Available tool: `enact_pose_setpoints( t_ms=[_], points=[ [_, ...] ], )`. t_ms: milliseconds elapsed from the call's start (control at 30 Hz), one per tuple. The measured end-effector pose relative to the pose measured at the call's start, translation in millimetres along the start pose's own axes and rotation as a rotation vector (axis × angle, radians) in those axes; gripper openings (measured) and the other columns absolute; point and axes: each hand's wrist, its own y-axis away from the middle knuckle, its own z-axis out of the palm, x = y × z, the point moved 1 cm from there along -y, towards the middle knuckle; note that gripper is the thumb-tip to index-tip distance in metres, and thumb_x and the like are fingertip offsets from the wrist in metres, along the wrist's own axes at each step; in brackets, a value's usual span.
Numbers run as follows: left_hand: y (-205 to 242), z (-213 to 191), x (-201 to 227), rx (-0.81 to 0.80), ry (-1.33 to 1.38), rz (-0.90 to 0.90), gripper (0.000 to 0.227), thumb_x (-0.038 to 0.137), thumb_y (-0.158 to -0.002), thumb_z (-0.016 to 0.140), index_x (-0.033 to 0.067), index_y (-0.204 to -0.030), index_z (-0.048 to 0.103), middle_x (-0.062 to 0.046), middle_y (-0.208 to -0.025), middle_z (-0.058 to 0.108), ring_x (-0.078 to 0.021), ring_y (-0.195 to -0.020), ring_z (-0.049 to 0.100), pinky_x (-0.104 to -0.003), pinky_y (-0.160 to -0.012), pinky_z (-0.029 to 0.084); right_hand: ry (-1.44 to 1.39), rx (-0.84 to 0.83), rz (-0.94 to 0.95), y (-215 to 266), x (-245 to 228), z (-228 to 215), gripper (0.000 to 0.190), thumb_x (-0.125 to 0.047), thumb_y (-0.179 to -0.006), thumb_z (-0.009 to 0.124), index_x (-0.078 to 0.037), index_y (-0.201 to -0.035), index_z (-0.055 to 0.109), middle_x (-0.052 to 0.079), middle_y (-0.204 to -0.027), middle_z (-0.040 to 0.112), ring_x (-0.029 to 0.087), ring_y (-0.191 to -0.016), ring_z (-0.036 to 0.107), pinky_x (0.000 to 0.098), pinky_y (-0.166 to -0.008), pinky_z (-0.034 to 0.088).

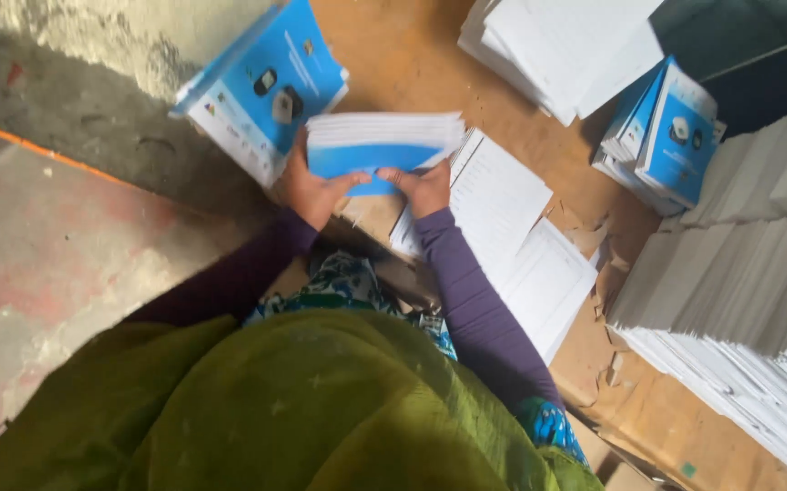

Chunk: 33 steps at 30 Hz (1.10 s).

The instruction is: The person repeatedly picks up a blue cover sheet and a stack of white inner pages, aligns them, and places the assembled booklet on a growing pile. The person continues this process throughout the clip, handling multiple booklets one at a time.

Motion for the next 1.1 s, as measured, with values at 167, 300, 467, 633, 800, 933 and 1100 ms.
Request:
enact_pose_setpoints(
  t_ms=[167,300,467,633,800,933,1100],
  points=[
    [-9.3,12.6,-24.5,0.042,0.148,0.110,0.088,0.029,-0.054,0.102,0.0070,-0.124,0.053,-0.016,-0.116,0.063,-0.0359,-0.113,0.060,-0.054,-0.098,0.042,-0.034,0.005,-0.008,3.5,-2.7,-2.4,0.085,-0.002,-0.055,0.100,0.000,-0.126,0.054,0.015,-0.115,0.066,0.025,-0.111,0.057,0.0459,-0.103,0.044],
    [-20.6,12.1,-28.1,-0.007,0.290,0.062,0.078,0.016,-0.057,0.098,0.0089,-0.123,0.057,-0.017,-0.117,0.064,-0.0376,-0.116,0.058,-0.051,-0.102,0.040,-0.025,-0.052,0.097,6.9,23.8,-9.2,0.067,-0.006,-0.065,0.094,-0.007,-0.123,0.060,0.008,-0.111,0.069,0.020,-0.108,0.063,0.0372,-0.104,0.046],
    [-22.4,-15.1,-3.4,0.030,0.200,0.529,0.048,0.018,-0.064,0.092,0.0012,-0.095,0.059,-0.015,-0.093,0.065,-0.0325,-0.094,0.064,-0.042,-0.089,0.047,0.145,-0.090,0.157,42.0,-6.4,-42.0,0.064,-0.018,-0.066,0.092,-0.008,-0.121,0.061,0.009,-0.114,0.068,0.027,-0.112,0.061,0.0453,-0.103,0.042],
    [-0.6,-44.5,55.3,0.013,-0.229,1.277,0.021,0.005,-0.100,0.060,-0.0001,-0.083,0.049,0.000,-0.081,0.055,-0.0136,-0.079,0.057,-0.034,-0.085,0.045,-0.235,-0.257,0.515,59.9,-29.0,-64.5,0.037,-0.023,-0.083,0.073,-0.006,-0.114,0.063,0.008,-0.106,0.070,0.023,-0.098,0.065,0.0413,-0.096,0.047],
    [6.1,-34.9,56.1,0.105,-0.296,1.480,0.015,0.024,-0.099,0.052,0.0160,-0.088,0.056,0.002,-0.086,0.056,-0.0174,-0.088,0.058,-0.041,-0.098,0.042,-0.541,-0.592,0.486,54.4,-116.1,-6.2,0.037,-0.006,-0.091,0.056,0.003,-0.128,0.054,0.021,-0.106,0.068,0.031,-0.091,0.069,0.0489,-0.087,0.054],
    [-16.1,-51.0,42.3,0.187,-0.286,1.367,0.015,0.027,-0.100,0.053,0.0140,-0.101,0.061,-0.004,-0.108,0.058,-0.0227,-0.110,0.054,-0.048,-0.105,0.039,-0.559,-0.428,0.351,27.8,-67.2,-27.9,0.045,0.004,-0.085,0.059,0.005,-0.130,0.052,0.026,-0.107,0.066,0.039,-0.097,0.067,0.0518,-0.088,0.054],
    [-35.4,-75.4,42.1,0.375,-0.465,1.133,0.034,0.023,-0.107,0.036,0.0019,-0.122,0.058,-0.016,-0.123,0.053,-0.0381,-0.117,0.054,-0.050,-0.101,0.043,-0.645,-0.312,0.254,-31.1,-86.9,7.1,0.053,-0.015,-0.094,0.062,-0.010,-0.143,0.044,0.017,-0.129,0.061,0.031,-0.112,0.063,0.0502,-0.093,0.054]
  ],
)
